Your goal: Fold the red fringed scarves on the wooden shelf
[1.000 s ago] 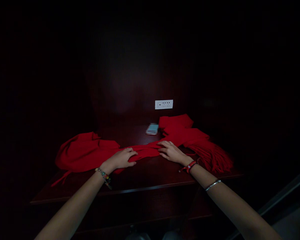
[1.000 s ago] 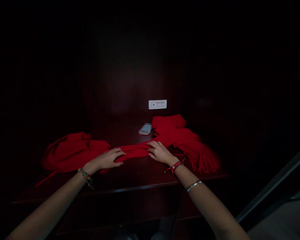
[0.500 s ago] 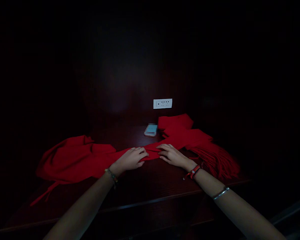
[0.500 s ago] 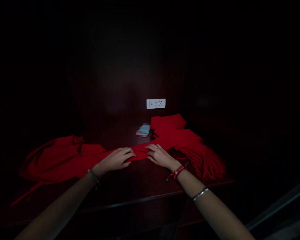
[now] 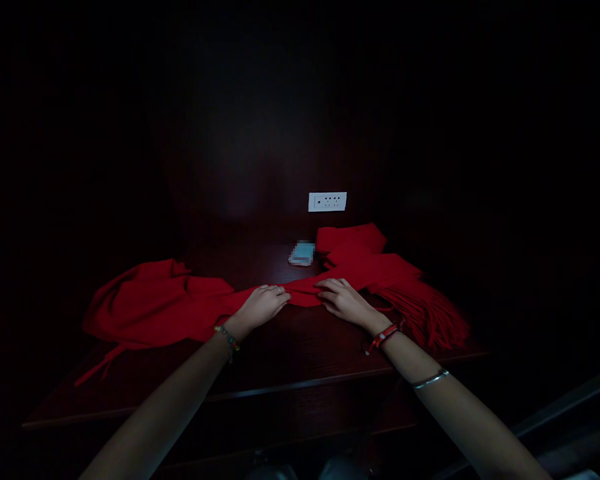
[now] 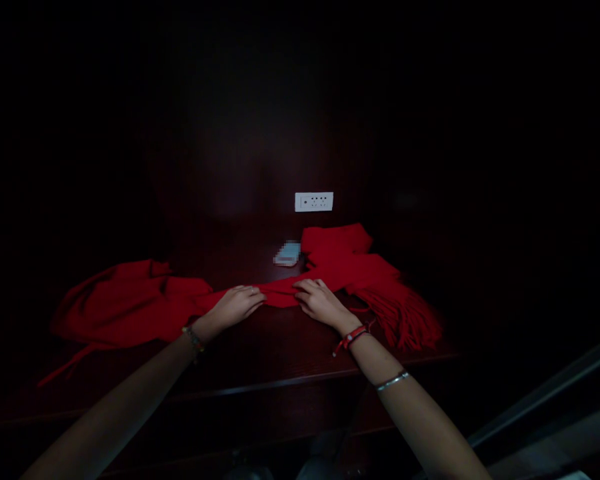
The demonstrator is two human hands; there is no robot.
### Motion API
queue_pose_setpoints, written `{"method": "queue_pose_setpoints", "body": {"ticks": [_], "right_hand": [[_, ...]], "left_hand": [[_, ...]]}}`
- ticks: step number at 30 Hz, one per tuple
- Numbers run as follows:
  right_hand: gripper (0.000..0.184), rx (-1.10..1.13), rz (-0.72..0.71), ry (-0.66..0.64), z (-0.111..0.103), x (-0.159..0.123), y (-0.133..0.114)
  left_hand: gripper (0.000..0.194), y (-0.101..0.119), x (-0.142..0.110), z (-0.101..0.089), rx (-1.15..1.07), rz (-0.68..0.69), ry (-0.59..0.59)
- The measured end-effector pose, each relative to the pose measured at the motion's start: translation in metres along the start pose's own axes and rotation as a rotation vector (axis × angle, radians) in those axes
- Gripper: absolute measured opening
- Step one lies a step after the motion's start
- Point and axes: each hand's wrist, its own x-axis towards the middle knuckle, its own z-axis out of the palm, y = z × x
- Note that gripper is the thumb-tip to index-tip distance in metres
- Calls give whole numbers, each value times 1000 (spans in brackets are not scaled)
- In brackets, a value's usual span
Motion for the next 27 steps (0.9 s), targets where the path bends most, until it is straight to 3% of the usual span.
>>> {"method": "queue_pose_setpoints", "body": {"ticks": [11,21,27], "right_hand": [[21,-86,25,79,7,0,3],[17,-92,45,116,9,1,7],[21,-205,12,44,-2,-6,-2]], "left_hand": [[20,-5,-4,2,-146,-53,131],[20,8,1,-4,46,-45,35],[16,11,-5,-4,56,94,-30]]}}
